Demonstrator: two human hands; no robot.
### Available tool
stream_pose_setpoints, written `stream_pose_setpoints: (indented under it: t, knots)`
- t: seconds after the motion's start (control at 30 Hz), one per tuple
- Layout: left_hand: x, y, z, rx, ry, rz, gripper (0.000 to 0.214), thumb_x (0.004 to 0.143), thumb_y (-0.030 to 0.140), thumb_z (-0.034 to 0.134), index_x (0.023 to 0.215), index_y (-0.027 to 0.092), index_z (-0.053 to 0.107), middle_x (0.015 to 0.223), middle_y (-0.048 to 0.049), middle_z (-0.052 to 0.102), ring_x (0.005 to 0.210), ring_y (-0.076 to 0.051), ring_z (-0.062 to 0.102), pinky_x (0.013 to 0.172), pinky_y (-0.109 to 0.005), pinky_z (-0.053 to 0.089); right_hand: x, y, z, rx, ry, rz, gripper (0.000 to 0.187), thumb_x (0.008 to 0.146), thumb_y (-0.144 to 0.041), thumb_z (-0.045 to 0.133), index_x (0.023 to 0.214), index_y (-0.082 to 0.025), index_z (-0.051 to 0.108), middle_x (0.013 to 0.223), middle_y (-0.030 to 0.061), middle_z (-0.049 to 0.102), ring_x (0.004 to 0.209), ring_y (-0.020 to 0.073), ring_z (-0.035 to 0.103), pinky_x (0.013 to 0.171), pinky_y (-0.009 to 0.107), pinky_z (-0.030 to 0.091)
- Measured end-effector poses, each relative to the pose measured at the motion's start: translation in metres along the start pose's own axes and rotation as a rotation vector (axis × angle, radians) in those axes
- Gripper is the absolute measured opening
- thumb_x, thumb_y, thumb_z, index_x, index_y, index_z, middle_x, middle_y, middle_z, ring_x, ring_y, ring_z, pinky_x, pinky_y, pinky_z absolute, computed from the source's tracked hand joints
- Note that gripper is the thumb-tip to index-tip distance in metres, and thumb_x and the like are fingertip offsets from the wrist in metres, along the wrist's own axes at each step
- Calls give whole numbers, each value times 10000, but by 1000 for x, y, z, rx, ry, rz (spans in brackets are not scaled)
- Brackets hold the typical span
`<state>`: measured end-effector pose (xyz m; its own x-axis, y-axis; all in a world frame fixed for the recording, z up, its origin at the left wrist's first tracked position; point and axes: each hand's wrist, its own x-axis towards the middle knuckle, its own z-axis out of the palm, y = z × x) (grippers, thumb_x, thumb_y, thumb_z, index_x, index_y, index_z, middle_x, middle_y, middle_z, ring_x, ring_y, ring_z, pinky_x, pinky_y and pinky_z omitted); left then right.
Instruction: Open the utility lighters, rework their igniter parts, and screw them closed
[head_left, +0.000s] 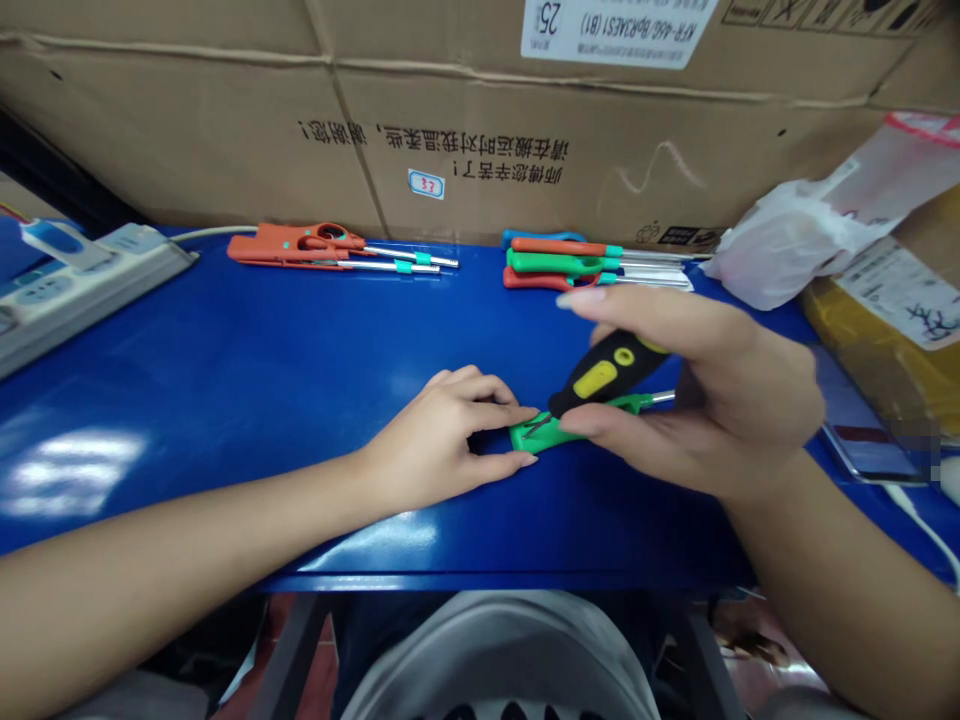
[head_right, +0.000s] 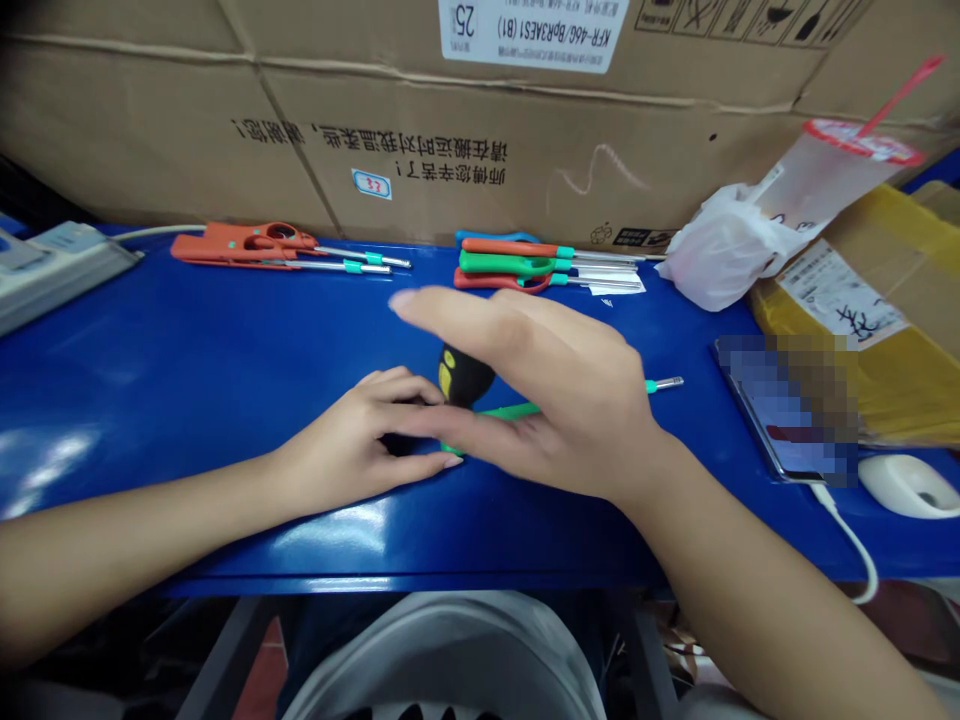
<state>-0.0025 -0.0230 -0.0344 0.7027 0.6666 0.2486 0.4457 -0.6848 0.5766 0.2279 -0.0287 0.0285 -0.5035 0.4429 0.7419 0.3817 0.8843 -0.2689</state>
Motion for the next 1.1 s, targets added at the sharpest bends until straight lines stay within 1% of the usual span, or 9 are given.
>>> stream_pose_setpoints:
  t: [0.07, 0.13, 0.3, 0.47, 0.63, 0.8, 0.87, 1.0, 1.1]
  knots:
    - [0, 0, 0, 5, 6, 2, 278, 923, 400, 761, 1164, 262, 771, 1096, -40, 735, 1012, -217, 646, 905, -378, 447, -2, -2, 0, 89, -51, 58, 693, 959, -204, 600, 1596, -387, 397, 1499, -8, 614, 1153, 257, 708, 952, 465, 619]
    - [0, -1, 1, 15, 15, 6, 283, 921, 402, 764, 1166, 261, 771, 1089, -40, 736, 1008, -218, 648, 900, -377, 451, -2, -2, 1, 131, -51, 72, 712, 946, -163, 574, 1592, -405, 399, 1551, -24, 564, 1178, 262, 699, 949, 468, 624]
    - [0, -1, 1, 5, 22, 23, 272, 921, 376, 765, 1164, 253, 767, 1065, -37, 734, 967, -210, 645, 873, -372, 451, 1, 0, 2, -12, 55, 18, 543, 887, -299, 778, 1395, -402, 619, 1091, -15, 798, 923, 263, 756, 895, 446, 646]
    - [-1, 0, 1, 15, 20, 13, 295, 912, 394, 775, 1169, 249, 765, 1064, -32, 732, 995, -215, 648, 900, -375, 446, 1, -1, -1, 177, -84, 142, 554, 985, -209, 534, 1520, -350, 501, 1486, 25, 616, 1202, 284, 679, 993, 498, 600]
    - [0, 0, 0, 3, 14, 15, 243, 916, 377, 772, 1126, 256, 776, 1064, -29, 728, 984, -209, 644, 884, -366, 441, 3, -1, 0, 45, 28, 10, 524, 864, -220, 788, 1337, -384, 635, 989, -12, 783, 763, 219, 716, 754, 393, 645]
    - [0, -1, 0, -6, 28, 23, 277, 908, 360, 784, 1155, 235, 768, 1056, -32, 727, 979, -207, 640, 898, -370, 440, 1, -3, -1, 134, -97, 84, 621, 960, -168, 588, 1559, -247, 445, 1452, 73, 634, 1135, 224, 697, 1029, 394, 580]
    - [0, -1, 1, 0, 32, 31, 278, 905, 354, 788, 1156, 236, 768, 1045, -27, 725, 967, -201, 635, 893, -365, 438, -1, -4, 0, 108, -74, 77, 574, 963, -156, 614, 1516, -243, 485, 1419, 45, 659, 1079, 196, 712, 999, 365, 593]
    - [1, -1, 0, -9, 16, 33, 250, 910, 346, 784, 1138, 244, 774, 1050, -17, 724, 971, -195, 630, 881, -358, 436, -1, -4, 1, -131, 32, -18, 360, 918, -282, 774, 1246, -225, 636, 1054, -44, 769, 783, 114, 704, 825, 256, 619]
    - [1, 0, 0, -11, 21, 27, 270, 909, 344, 785, 1157, 237, 769, 1051, -24, 727, 974, -199, 636, 893, -365, 445, -1, -3, -1, 21, -87, 31, 456, 1037, -240, 534, 1484, -165, 476, 1405, 66, 658, 1113, 173, 705, 957, 325, 607]
